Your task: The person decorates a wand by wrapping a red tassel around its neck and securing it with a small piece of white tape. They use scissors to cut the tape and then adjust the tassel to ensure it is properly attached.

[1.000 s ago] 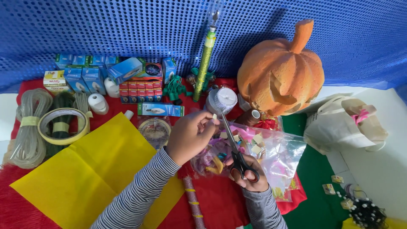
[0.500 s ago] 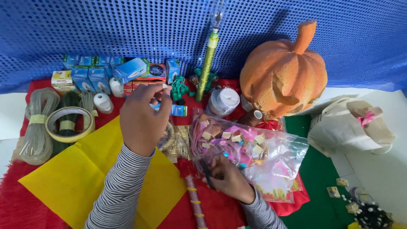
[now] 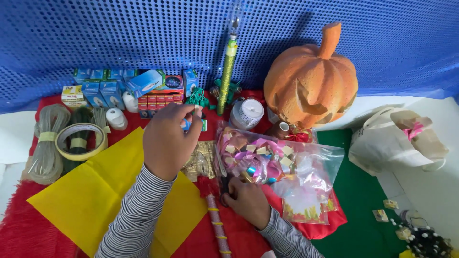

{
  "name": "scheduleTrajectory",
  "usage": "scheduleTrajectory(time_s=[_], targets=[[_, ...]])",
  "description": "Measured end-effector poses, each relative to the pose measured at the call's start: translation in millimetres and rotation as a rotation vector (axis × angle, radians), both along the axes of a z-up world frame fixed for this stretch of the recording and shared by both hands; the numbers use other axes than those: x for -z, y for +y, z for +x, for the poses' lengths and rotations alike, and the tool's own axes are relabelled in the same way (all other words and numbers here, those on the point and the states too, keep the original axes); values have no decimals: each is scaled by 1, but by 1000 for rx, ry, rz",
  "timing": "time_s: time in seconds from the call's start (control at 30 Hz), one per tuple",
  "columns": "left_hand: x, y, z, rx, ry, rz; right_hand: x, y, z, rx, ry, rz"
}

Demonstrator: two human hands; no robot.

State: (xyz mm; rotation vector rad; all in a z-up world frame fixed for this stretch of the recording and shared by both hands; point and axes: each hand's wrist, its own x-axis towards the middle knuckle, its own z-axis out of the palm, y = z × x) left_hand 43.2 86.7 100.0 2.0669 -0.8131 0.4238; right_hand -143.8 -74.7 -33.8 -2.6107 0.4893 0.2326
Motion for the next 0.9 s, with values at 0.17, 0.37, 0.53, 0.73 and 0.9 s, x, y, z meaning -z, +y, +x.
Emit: scheduleTrajectory(time_s=[0.17, 0.37, 0.53, 0.73, 0.9], targets=[[-4, -2, -12, 104, 49, 24, 11, -1, -2, -9, -56, -139], [-6, -9, -30, 198, 97, 168, 20, 0, -9, -60, -121, -282], [18, -11, -47, 294, 154, 333, 29, 0, -16, -99, -205, -432], [57, 7, -78, 448, 453, 406, -6, -7, -21, -182, -178, -357], [74, 12, -101, 452, 549, 546, -50, -3, -20, -119, -525, -38]])
